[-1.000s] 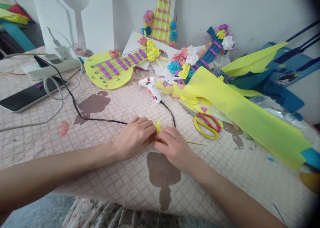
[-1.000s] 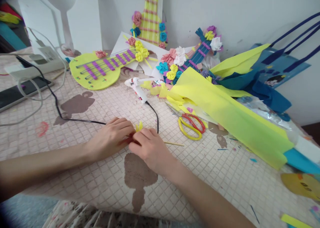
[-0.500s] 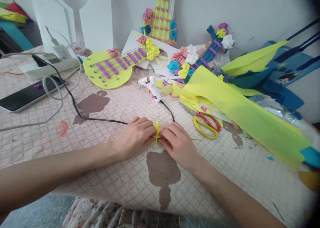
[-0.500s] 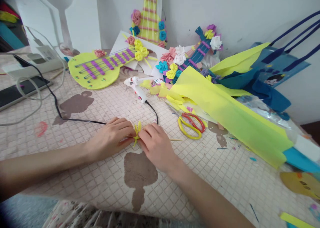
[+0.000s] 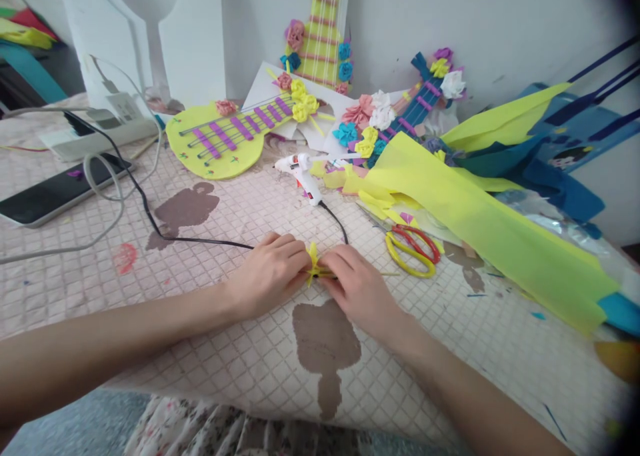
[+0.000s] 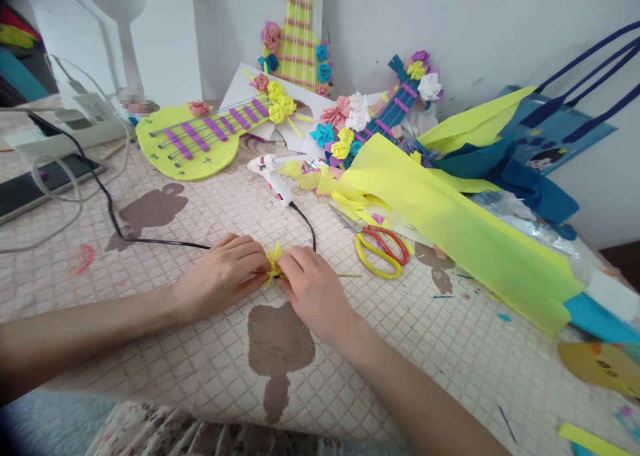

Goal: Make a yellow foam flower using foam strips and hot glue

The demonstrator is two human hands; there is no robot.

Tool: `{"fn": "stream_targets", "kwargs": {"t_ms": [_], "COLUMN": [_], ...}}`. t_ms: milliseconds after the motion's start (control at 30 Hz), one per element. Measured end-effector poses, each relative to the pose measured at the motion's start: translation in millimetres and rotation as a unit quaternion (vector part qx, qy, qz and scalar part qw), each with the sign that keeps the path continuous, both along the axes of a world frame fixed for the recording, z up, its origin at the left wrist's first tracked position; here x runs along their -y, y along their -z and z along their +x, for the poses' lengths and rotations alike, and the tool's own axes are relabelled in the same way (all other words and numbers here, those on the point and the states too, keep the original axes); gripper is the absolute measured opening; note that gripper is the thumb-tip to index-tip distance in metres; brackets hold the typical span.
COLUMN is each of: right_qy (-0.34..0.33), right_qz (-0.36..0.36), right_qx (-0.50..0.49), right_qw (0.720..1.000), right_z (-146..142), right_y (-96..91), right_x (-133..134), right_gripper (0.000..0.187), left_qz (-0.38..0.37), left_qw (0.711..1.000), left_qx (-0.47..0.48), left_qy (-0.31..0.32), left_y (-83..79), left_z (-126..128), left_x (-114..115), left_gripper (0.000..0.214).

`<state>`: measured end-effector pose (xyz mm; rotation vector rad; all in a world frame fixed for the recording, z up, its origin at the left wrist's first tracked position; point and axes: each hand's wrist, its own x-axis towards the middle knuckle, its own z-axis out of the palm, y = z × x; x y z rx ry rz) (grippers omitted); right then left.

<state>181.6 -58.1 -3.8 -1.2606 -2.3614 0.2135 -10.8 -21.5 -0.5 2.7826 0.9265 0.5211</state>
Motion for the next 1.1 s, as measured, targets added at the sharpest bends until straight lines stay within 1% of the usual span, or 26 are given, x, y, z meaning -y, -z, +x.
{"fn": "stream_targets", "kwargs": {"t_ms": [67, 200, 233, 400, 500, 567, 633, 700, 733, 767, 833, 900, 967, 1100], "right_qy": [0.010, 0.001, -0.003, -0.028, -0.035, -0.039, -0.047, -0.047, -0.036, -0.013, 0.045, 0.093, 0.141, 0.217], "right_qz": [-0.018, -0.020, -0.022, -0.058, -0.091, -0.117, -0.153, -0.213, -0.247, -0.263, -0.271, -0.270, -0.239, -0.129], "right_qx": [0.013, 0.091, 0.101, 0.115, 0.117, 0.113, 0.102, 0.081, 0.075, 0.069, 0.049, 0.016, 0.002, 0.077], "right_qw": [1.000, 0.996, 0.995, 0.991, 0.988, 0.986, 0.982, 0.973, 0.965, 0.962, 0.960, 0.958, 0.961, 0.965], "right_z": [9, 26, 29, 34, 36, 42, 54, 73, 83, 93, 110, 117, 114, 96], "right_y": [-7.0, -19.2, -21.0, -25.9, -31.0, -37.6, -46.5, -55.6, -59.2, -61.8, -62.8, -58.2, -48.9, -26.6], "right_x": [0, -2, -3, -4, -3, -4, -6, -9, -11, -13, -17, -19, -21, -26], "right_gripper": [0.015, 0.004, 0.004, 0.008, 0.009, 0.011, 0.013, 0.015, 0.015, 0.015, 0.017, 0.020, 0.020, 0.009], "left_qz": [-0.007, -0.019, -0.023, -0.038, -0.039, -0.043, -0.048, -0.051, -0.050, -0.049, -0.042, -0.037, -0.037, -0.041], "left_qw": [1.000, 1.000, 1.000, 0.999, 0.999, 0.999, 0.999, 0.998, 0.998, 0.998, 0.998, 0.998, 0.997, 0.996], "left_qx": [0.008, 0.020, 0.021, 0.020, 0.019, 0.019, 0.023, 0.029, 0.033, 0.038, 0.047, 0.056, 0.064, 0.078], "left_qy": [-0.001, 0.002, 0.002, 0.002, 0.005, 0.006, 0.007, 0.009, 0.011, 0.012, 0.012, 0.012, 0.012, 0.018], "left_y": [-0.1, -1.1, -1.3, -1.1, -1.1, -1.5, -2.0, -2.3, -2.2, -2.2, -2.0, -2.0, -2.1, -2.2], "left_z": [-1, -1, -1, -1, -1, -2, -2, -2, -3, -3, -4, -4, -5, -7], "left_x": [0, 0, 0, 0, 1, 1, 1, 1, 1, 1, 1, 0, 0, -2], "left_gripper": [0.010, 0.011, 0.010, 0.007, 0.008, 0.008, 0.009, 0.010, 0.010, 0.010, 0.009, 0.009, 0.009, 0.006]}}
